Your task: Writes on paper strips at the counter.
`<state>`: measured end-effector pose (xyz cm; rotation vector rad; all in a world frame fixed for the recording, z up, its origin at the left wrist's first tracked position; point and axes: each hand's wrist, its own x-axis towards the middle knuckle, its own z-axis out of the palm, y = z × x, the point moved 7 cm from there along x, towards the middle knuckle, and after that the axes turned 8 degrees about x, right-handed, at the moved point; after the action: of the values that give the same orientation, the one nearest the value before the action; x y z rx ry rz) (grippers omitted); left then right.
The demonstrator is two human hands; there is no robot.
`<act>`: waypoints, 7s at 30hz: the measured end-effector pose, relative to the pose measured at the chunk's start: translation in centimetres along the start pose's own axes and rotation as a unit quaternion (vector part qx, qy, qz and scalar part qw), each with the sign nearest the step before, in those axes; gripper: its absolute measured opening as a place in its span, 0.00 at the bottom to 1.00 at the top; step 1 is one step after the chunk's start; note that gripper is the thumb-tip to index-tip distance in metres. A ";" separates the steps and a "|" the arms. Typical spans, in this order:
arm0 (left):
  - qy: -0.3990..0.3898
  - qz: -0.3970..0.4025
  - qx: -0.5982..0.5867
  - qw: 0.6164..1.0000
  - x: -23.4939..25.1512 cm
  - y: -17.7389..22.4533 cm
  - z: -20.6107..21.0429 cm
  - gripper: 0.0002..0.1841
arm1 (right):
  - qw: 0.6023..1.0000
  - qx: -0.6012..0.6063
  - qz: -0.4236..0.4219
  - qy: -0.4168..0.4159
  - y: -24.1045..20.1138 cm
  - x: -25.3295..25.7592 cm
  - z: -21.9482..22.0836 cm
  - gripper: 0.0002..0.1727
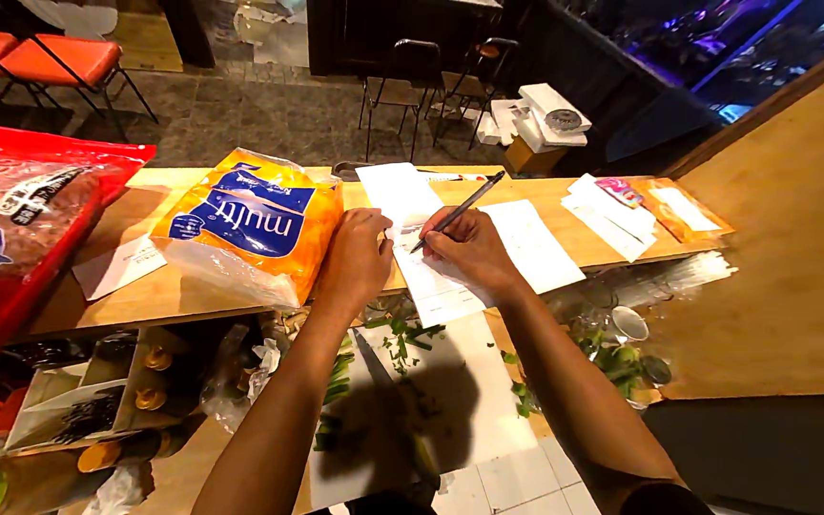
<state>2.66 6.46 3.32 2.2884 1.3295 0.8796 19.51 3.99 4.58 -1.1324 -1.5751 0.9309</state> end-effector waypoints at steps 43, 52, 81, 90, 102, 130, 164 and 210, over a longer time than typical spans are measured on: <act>0.000 -0.001 0.003 1.000 0.0 0.0 0.1 0.13 | 0.999 -0.008 -0.015 0.027 0.5 -0.6 -0.9 0.04; 0.009 0.009 0.005 1.000 -0.3 0.5 -0.2 0.12 | 1.000 -0.007 -0.011 0.019 0.5 -0.3 -0.8 0.04; 0.001 0.005 0.009 1.000 -0.3 0.5 -0.2 0.13 | 0.999 -0.024 0.011 0.030 0.3 -1.2 -1.0 0.04; 0.006 0.008 0.014 1.000 -0.5 0.6 -0.1 0.12 | 0.999 -0.008 0.011 0.041 0.2 -1.5 -1.3 0.03; 0.006 0.013 0.020 1.000 -0.4 0.6 -0.2 0.13 | 0.999 -0.015 0.005 0.046 0.7 -1.0 -1.8 0.04; 0.007 0.013 0.018 1.000 -0.6 0.7 -0.4 0.13 | 0.997 -0.024 0.021 0.071 0.7 -1.4 -1.9 0.04; 0.018 0.016 0.020 1.000 -0.1 0.6 0.0 0.13 | 0.993 -0.002 0.033 0.116 1.2 -2.4 -6.1 0.05; 0.008 0.011 0.019 1.000 -0.3 0.5 0.1 0.14 | 0.991 -0.015 0.032 0.130 2.0 -1.8 -6.1 0.02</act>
<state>2.90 6.00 3.46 2.3333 1.3432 0.8893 26.07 3.17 3.81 -1.2777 -1.3513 0.7685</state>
